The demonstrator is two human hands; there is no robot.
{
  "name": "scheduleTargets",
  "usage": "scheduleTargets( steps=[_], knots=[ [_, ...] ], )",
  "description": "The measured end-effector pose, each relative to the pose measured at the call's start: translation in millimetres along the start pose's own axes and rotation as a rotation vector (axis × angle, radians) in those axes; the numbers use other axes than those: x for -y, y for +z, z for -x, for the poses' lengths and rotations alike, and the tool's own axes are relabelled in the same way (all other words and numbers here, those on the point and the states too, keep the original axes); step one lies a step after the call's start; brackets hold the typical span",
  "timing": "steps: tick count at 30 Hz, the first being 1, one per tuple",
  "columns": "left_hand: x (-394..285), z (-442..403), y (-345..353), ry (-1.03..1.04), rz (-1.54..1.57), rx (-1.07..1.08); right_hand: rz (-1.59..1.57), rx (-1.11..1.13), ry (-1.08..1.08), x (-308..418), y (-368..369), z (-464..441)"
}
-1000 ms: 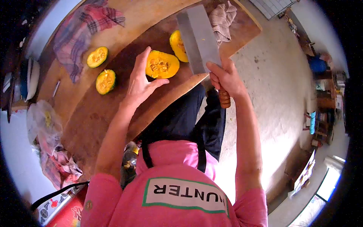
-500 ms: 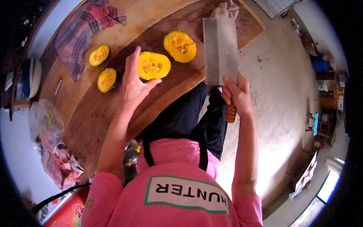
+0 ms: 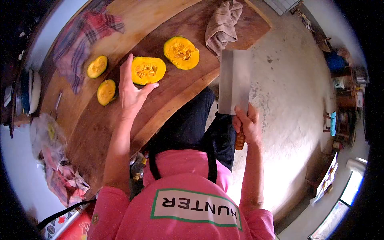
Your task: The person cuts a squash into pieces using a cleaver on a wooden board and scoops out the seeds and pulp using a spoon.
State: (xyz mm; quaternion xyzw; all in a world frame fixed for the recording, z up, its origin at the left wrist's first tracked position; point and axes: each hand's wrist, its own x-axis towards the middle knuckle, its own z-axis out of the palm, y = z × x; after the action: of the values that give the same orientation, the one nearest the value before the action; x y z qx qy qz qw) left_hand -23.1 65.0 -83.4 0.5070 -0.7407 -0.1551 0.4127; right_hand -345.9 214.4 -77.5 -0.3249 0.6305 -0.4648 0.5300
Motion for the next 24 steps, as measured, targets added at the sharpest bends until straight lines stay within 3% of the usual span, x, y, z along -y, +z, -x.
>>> scheduleTargets(
  steps=[12, 20, 24],
  knots=[
    [-1.4, -1.4, -4.7, 0.022, 0.016, 0.107, 0.073, -0.08, 0.0, -7.2, 5.4, 15.0],
    [7.8, 5.6, -0.7, -0.005, 0.069, 0.062, 0.343, -0.072, -0.039, 5.6, 9.7, 25.4],
    [15.0, 11.9, 10.0, -0.089, 0.13, -0.022, 0.6, -0.049, -0.326, 32.4, 12.5, 4.5]
  ],
)
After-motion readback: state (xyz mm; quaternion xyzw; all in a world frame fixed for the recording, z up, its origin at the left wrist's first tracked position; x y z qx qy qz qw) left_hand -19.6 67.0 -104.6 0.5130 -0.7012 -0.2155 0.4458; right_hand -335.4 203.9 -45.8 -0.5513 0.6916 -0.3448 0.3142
